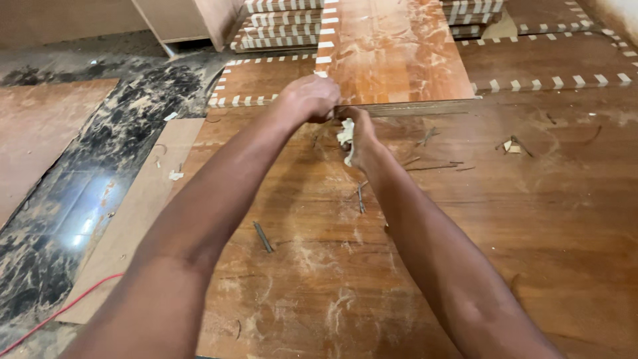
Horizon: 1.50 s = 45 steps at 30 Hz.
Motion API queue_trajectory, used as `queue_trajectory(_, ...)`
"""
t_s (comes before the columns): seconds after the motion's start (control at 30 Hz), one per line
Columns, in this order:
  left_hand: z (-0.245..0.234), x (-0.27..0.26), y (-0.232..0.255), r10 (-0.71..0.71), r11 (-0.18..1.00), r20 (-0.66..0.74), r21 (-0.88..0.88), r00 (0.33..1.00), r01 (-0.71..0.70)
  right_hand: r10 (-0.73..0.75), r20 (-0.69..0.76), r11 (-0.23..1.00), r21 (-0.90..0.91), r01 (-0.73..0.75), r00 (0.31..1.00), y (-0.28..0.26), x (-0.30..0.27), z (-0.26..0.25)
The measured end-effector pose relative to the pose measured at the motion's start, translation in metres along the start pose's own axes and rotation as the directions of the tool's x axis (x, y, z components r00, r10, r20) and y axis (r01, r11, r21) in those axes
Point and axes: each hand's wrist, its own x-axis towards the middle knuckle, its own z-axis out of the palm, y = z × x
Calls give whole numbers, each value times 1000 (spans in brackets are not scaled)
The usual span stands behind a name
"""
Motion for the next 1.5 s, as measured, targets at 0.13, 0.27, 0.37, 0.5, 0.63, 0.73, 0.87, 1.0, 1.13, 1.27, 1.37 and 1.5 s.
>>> queue_trajectory(0.13, -49, -38, 13, -45, 998, 212, -23, 976, 51, 62, 89, 998, 4, -62, 994, -5, 0, 10)
queue_trajectory(0.27, -75, -53, 28, -71, 996, 254, -30, 965, 81, 143, 127, 971, 176, -164, 982, 2, 16, 7)
queue_trajectory(0.37, -81, -59, 19, -51, 961, 241, -252, 969, 113, 52, 100, 976, 204, -71, 994, 10, 29, 4)
queue_trajectory(0.5, -71, -55, -7, -103, 856, 188, -483, 977, 183, -153, 40, 961, -225, 158, 987, 26, 31, -6)
queue_trajectory(0.63, -34, -42, -30, -268, 521, -34, -846, 963, 115, -204, -16, 897, -404, 181, 979, 65, 21, -18)
queue_trajectory(0.73, 1, -33, -39, -388, 430, -104, -899, 916, 80, -231, -74, 911, -366, 189, 970, 80, 32, -27)
queue_trajectory(0.87, 25, -22, -33, -414, 643, -338, -766, 845, 9, -268, -99, 901, -378, 213, 958, 70, 66, -24)
queue_trajectory(1.0, 28, -19, -24, -524, 384, 102, -858, 845, 342, -249, -81, 875, -446, 188, 965, 60, 88, -16)
queue_trajectory(1.13, 31, -16, -24, -473, 361, 210, -840, 855, 406, -150, -118, 872, -483, 75, 982, 64, 106, -20)
queue_trajectory(1.27, 40, -6, -26, -461, 415, 125, -845, 878, 338, 50, -146, 942, -323, -95, 988, 71, 130, -46)
queue_trajectory(1.37, 51, -5, -29, -490, 267, 305, -839, 816, 474, 196, -208, 936, -251, -246, 958, 96, 126, -80)
queue_trajectory(1.5, 64, 8, -32, -458, 156, 354, -871, 815, 466, 255, -177, 852, -423, -307, 951, 158, 91, -137)
